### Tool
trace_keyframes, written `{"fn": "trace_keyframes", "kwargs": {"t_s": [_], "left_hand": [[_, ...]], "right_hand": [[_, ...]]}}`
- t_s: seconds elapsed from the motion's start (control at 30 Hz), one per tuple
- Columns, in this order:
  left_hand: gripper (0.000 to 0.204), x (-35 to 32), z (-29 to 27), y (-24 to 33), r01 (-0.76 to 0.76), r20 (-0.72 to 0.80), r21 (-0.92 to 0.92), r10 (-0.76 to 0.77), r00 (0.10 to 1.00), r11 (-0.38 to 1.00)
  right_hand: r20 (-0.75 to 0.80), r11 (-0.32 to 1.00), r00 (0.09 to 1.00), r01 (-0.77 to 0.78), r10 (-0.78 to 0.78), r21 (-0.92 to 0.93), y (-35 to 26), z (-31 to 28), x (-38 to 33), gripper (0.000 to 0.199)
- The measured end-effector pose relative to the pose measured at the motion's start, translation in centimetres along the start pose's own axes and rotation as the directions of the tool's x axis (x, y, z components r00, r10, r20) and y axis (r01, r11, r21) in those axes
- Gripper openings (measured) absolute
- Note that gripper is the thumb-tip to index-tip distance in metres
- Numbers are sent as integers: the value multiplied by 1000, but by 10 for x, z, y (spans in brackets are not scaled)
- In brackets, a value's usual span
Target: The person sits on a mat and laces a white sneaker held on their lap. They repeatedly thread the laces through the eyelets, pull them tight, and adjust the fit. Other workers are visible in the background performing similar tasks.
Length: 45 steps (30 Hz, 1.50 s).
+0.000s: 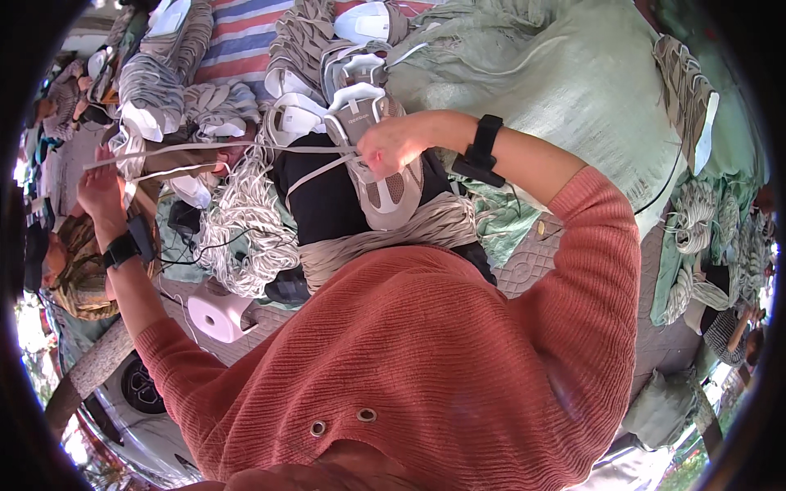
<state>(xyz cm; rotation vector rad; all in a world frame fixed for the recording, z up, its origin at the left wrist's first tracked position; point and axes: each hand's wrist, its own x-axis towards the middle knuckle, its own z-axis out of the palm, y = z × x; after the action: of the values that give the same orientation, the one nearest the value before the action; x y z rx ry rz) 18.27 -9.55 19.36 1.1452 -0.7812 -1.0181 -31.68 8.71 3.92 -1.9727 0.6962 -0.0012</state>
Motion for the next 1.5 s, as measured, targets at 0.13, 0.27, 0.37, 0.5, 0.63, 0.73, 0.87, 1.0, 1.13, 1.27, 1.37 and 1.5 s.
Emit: {"fn": "trace_keyframes", "kwargs": {"t_s": [0.13,0.27,0.37,0.5,0.63,0.73,0.87,1.0,1.13,1.27,1.37,1.5], "left_hand": [[34,46,-41,-17,140,19,-187,-139,990,972],[10,125,-122,6,447,499,-355,-238,833,821],[11,177,-173,36,332,245,-411,-248,937,849],[15,212,-209,89,199,85,-491,-181,980,848],[20,187,-197,108,140,54,-529,-131,990,837],[20,127,-154,79,183,152,-388,-133,979,903],[28,32,-120,36,170,23,-206,-169,985,964],[18,-28,-183,-3,193,-148,-196,-224,963,961],[27,-75,-276,-49,166,-467,-518,-440,767,839],[25,-135,-253,-101,249,-337,-422,-406,850,872],[27,-176,-143,-146,157,-264,57,-136,955,986],[17,-229,20,-204,-259,297,370,151,943,892]], "right_hand": [[-185,985,972,125,-145,-117,6,-4,-21,11],[-652,900,728,-114,-212,-420,22,28,-23,14],[-806,887,491,-129,-331,-443,30,68,-17,16],[-869,982,488,-109,-80,-151,28,91,-22,24],[-839,978,526,-64,-137,-200,9,79,-29,20],[-751,839,563,-172,-346,-516,-14,75,4,15],[-587,774,806,-324,-75,-544,-42,72,42,15],[-450,970,888,23,92,243,-65,50,-1,16],[-767,480,518,599,377,641,-59,12,-111,17],[-869,107,269,934,414,340,-6,-8,-235,18],[-769,266,115,897,629,352,39,18,-325,18],[-653,332,-42,885,756,328,84,64,-405,21]]}}
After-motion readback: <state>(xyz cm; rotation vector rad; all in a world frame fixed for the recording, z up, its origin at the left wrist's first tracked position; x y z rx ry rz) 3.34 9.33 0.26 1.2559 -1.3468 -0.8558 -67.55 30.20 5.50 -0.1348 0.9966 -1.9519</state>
